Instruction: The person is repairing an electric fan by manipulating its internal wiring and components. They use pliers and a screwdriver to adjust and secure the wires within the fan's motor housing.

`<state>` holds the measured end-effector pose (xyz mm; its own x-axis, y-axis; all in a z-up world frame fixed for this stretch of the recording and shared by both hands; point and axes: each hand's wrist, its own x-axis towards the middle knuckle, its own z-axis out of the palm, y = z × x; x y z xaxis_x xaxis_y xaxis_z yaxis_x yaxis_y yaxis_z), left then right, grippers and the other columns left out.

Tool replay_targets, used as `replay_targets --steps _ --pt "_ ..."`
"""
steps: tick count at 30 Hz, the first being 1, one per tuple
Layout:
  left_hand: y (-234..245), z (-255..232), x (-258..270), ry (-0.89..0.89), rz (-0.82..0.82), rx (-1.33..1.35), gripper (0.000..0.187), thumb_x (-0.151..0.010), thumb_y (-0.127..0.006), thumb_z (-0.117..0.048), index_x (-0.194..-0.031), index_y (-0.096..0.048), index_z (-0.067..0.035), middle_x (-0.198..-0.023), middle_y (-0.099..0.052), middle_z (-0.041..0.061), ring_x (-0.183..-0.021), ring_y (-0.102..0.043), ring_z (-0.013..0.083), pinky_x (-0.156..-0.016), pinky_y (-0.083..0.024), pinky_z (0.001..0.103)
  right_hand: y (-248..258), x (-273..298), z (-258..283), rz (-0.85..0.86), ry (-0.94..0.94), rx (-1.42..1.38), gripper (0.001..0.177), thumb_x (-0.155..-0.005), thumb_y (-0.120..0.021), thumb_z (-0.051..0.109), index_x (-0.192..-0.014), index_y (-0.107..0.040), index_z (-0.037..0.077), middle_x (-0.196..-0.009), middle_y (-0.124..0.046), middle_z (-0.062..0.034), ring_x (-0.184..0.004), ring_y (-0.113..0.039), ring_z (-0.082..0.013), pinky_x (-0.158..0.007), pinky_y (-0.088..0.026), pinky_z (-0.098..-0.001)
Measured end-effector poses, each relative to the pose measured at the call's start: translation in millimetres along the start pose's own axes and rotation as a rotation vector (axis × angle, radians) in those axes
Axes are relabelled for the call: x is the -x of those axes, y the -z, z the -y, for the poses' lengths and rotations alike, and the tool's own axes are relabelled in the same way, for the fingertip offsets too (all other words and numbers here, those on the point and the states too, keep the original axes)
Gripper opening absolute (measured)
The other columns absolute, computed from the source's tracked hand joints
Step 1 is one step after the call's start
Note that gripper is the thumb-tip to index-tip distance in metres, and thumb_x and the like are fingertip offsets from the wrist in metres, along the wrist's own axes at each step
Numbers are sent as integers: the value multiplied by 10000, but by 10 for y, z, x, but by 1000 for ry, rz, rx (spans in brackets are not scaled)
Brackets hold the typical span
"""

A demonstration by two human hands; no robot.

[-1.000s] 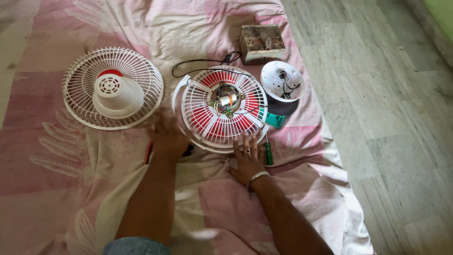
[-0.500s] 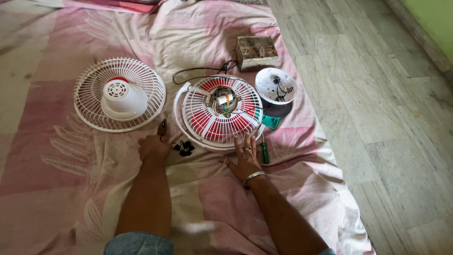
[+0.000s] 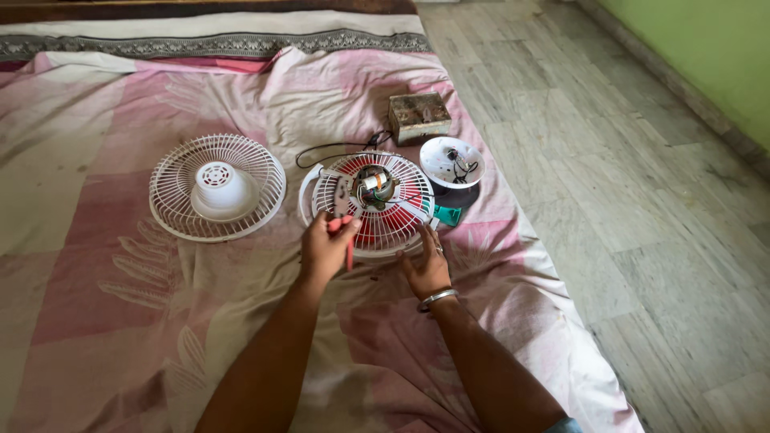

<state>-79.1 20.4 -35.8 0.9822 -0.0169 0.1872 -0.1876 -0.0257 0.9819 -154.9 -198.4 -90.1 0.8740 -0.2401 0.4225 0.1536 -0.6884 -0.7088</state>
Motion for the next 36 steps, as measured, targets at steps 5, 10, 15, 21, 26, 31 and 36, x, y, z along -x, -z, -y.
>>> replay_targets --steps 5,10,15,21,26,31,36 --pt "-281 -403 8 14 113 -76 286 -997 -778 -282 -931 -675 -23 -757 -676 75 -568 -579 112 -477 -436 261 291 -204 460 222 114 -175 681 -961 -776 331 -1469 -471 -7 -1311 -665 -258 -1221 -667 -355 -983 -534 -447" --pt "-659 -766 -392 313 150 552 231 -951 -757 -250 -987 -621 -66 -814 -631 11 -591 -552 92 -453 -415 251 536 -631 761 322 -64 -344 377 -975 -684 184 -1308 -640 14 -905 -732 -62 -750 -658 -138 -659 -535 -297" --pt "-655 -792 -774 476 281 504 205 -954 -710 -250 -988 -634 -62 -810 -675 37 -595 -630 117 -480 -514 271 646 -1083 862 124 -169 -550 345 -980 -620 40 -1325 -616 27 -800 -671 -42 -639 -583 -90 -563 -470 -244" --pt "-488 -328 -738 501 426 418 365 -968 -725 -312 -880 -613 24 -572 -586 52 -428 -507 137 -394 -357 285 472 -1355 829 3 86 -499 186 -979 -695 33 -1158 -691 -16 -976 -723 -63 -853 -672 -98 -763 -563 -238" --pt "-335 -212 -841 626 508 389 428 -964 -614 -433 -929 -717 -19 -564 -653 111 -434 -529 132 -438 -415 263 339 -1405 760 -138 336 -330 115 -953 -695 49 -1012 -704 -48 -1163 -668 -195 -1083 -656 -221 -893 -566 -299" --pt "-353 -232 -1040 853 271 320 470 -972 -493 -395 -966 -663 43 -689 -665 118 -512 -631 187 -468 -517 306 246 -1353 555 -193 96 -244 98 -1014 -702 61 -1058 -709 -27 -952 -765 -80 -832 -735 -147 -748 -573 -253" --pt "-504 -357 -890 139 216 207 364 -807 -627 -11 -1169 -611 -35 -1042 -600 86 -864 -718 187 -700 -619 327 196 -1314 451 -291 104 -55 89 -990 -747 79 -962 -711 2 -870 -734 -79 -704 -686 -138 -635 -522 -273"
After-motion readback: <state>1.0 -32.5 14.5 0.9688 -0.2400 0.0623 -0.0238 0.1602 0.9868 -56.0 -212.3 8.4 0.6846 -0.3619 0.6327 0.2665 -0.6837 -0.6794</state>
